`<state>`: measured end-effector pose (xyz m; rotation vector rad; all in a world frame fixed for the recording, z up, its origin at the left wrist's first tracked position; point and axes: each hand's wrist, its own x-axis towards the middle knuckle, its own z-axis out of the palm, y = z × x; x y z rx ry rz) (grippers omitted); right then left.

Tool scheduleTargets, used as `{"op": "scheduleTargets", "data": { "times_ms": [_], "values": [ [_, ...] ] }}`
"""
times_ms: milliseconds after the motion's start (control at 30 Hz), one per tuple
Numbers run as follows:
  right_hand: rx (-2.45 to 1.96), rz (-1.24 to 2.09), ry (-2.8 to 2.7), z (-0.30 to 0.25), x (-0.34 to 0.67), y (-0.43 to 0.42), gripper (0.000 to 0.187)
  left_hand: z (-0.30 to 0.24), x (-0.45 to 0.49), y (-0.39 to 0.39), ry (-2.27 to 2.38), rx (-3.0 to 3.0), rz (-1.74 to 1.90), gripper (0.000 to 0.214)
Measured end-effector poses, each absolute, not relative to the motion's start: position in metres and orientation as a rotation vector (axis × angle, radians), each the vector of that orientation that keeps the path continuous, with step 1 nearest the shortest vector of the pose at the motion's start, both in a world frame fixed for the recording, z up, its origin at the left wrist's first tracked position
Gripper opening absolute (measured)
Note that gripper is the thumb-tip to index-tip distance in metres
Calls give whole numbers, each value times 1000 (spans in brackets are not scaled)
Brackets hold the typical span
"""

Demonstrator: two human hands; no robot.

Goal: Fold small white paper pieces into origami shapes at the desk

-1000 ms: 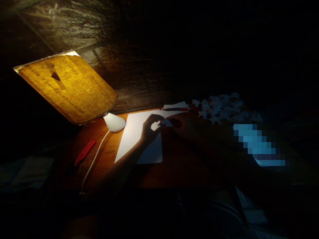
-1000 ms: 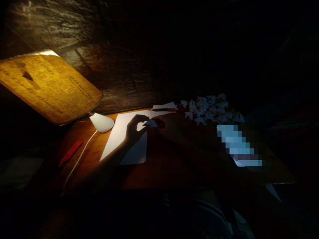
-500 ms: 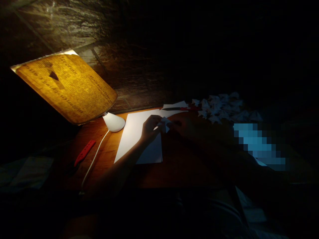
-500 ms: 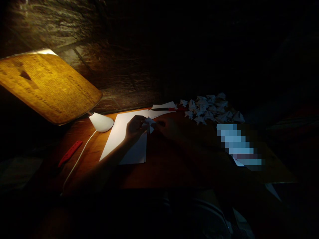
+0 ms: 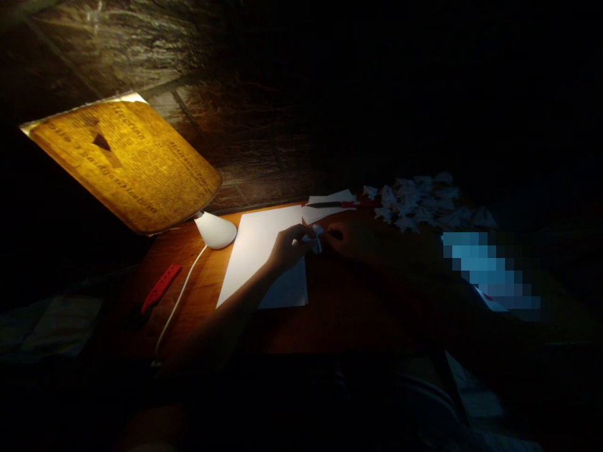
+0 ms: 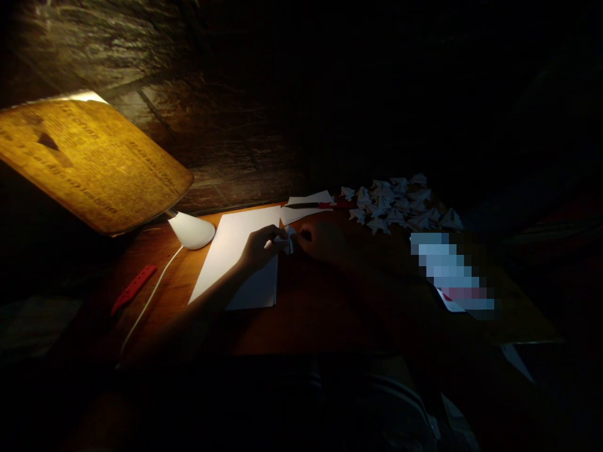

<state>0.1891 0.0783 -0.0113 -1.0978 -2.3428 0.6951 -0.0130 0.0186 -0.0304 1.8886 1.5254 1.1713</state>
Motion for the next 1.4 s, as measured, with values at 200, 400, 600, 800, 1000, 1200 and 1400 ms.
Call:
{"op": "scheduleTargets", "data": {
  "times_ms": [200, 400, 600, 800, 1000, 1200, 1400],
  "values": [
    [-956, 468, -2651, -7, 198, 90, 24, -31, -13, 18, 1545, 2233, 1004, 8],
    [-1009, 431, -2712, -1, 202, 90, 26, -29, -14, 17, 1441, 2404, 1085, 10],
    [-926, 611, -2514, -6, 205, 92, 17, -34, -15, 16, 1273, 2384, 1052, 18],
    [-735, 750, -2402, -22, 204, 102, 16, -41, -18, 20, 1239, 2383, 939, 30],
    [-679, 736, -2363, -26, 202, 109, 10, -44, -20, 23, 1266, 2419, 900, 27],
    [-661, 711, -2416, -23, 203, 107, 13, -43, -25, 28, 1171, 2441, 827, 28],
    [-678, 726, -2441, -19, 206, 105, 14, -41, -30, 27, 1141, 2399, 788, 35]
  ]
}}
